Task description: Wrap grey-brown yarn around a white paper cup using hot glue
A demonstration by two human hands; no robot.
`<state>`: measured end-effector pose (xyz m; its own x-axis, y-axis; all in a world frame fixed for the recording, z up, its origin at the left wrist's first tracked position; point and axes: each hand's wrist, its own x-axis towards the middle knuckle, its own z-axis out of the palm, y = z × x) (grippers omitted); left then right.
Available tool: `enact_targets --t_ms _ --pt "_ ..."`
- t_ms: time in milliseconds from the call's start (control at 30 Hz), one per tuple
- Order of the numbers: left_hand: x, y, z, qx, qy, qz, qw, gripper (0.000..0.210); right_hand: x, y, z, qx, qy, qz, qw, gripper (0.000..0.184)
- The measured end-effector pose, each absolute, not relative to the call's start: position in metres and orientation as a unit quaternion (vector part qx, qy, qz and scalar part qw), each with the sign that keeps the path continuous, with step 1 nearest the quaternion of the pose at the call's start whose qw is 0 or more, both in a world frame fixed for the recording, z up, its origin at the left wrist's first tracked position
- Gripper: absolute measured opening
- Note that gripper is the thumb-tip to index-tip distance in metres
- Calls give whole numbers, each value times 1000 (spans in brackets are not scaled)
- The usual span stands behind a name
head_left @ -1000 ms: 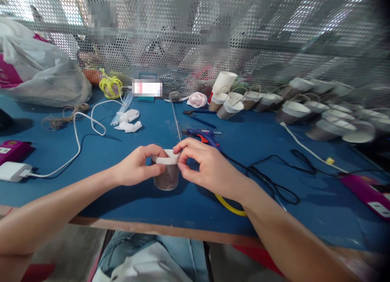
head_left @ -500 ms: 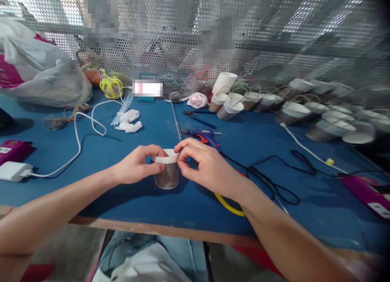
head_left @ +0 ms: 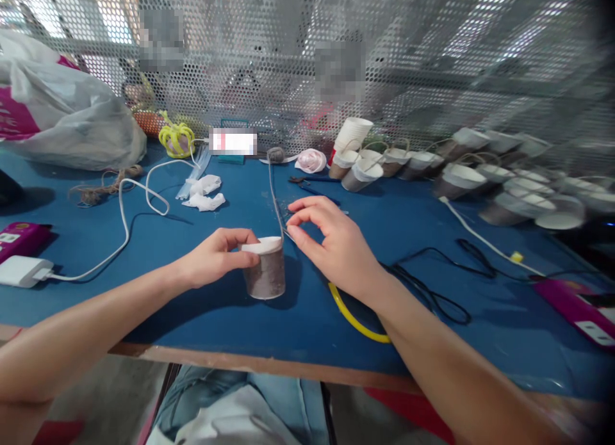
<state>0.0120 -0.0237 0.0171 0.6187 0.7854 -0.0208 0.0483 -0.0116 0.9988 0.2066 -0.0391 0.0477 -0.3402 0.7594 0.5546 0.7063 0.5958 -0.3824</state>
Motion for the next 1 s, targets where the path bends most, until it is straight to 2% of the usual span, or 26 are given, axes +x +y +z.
enact_targets --t_ms 100,200,300,400,500,567,633,733,867,1000 --pt "12 -23 16 603 315 311 664 9 209 -35 48 -517 -794 85 307 18" --pt "12 -24 15 588 300 316 682 10 210 -31 45 -544 -771 240 230 30" --pt "13 -25 13 589 296 301 689 10 205 -26 43 -518 -722 364 279 28" --pt "13 -26 11 599 301 290 683 10 193 -18 50 -491 -699 393 341 20" --pt "14 -26 11 608 292 309 671 12 176 -7 61 -442 -724 366 383 17" --pt "14 -26 10 615 285 339 652 13 166 2 66 -404 -762 337 378 17" --pt "15 -24 8 620 293 373 625 15 163 14 68 -433 -803 260 316 18" --pt "15 -22 4 622 335 399 585 18 181 32 67 -577 -781 110 214 20" --pt "14 -20 3 671 359 349 547 18 234 47 59 -698 -697 30 165 25" --pt "10 -20 11 734 368 308 481 16 273 45 42 -753 -652 53 66 18"
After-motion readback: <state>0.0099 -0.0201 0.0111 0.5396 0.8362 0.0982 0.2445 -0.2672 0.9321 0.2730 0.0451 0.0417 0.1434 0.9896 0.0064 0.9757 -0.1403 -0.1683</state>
